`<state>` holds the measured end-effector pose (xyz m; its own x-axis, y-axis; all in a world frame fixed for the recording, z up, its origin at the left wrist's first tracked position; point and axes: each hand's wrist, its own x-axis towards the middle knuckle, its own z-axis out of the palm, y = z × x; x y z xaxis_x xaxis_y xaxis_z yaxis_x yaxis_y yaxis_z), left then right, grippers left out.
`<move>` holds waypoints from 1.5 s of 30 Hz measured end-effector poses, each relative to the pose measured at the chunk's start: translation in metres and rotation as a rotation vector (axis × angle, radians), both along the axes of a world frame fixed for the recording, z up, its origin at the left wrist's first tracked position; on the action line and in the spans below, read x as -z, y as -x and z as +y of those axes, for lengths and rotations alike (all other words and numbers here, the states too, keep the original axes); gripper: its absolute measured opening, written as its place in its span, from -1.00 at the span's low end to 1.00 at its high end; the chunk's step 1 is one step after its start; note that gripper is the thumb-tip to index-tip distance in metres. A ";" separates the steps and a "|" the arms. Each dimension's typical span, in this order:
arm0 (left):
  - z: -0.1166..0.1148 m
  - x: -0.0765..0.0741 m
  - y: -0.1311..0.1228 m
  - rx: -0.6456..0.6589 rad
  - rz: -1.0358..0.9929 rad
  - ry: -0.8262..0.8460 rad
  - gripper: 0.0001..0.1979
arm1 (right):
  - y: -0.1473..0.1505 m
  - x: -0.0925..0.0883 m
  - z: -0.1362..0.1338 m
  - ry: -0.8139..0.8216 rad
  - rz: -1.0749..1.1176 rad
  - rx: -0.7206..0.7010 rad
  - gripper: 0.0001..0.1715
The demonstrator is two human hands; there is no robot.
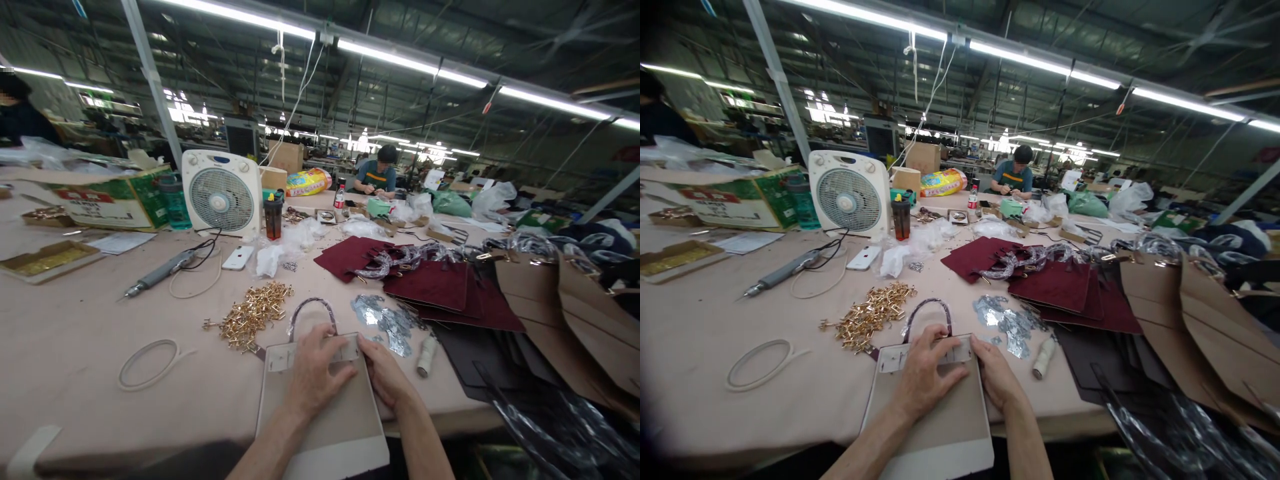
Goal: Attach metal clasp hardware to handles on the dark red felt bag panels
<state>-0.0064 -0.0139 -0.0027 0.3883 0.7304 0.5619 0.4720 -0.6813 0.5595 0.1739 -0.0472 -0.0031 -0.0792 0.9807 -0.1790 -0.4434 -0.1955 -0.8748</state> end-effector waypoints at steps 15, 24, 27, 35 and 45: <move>0.004 0.007 -0.002 0.027 -0.014 -0.025 -0.64 | 0.000 0.017 -0.006 -0.076 -0.240 0.175 -0.47; 0.002 0.006 -0.010 0.136 0.048 -0.040 -0.80 | 0.006 0.018 -0.005 -0.223 -0.625 0.337 -0.41; 0.003 0.005 -0.011 0.120 0.111 -0.014 -0.83 | 0.011 0.024 -0.004 -0.233 -0.780 0.428 -0.45; 0.003 -0.008 -0.019 0.072 0.311 0.007 -0.91 | 0.007 0.023 -0.007 -0.261 -0.846 0.733 -0.48; 0.004 -0.005 -0.024 0.055 0.325 -0.016 -0.96 | -0.051 0.027 -0.008 -0.136 -0.672 1.061 -0.40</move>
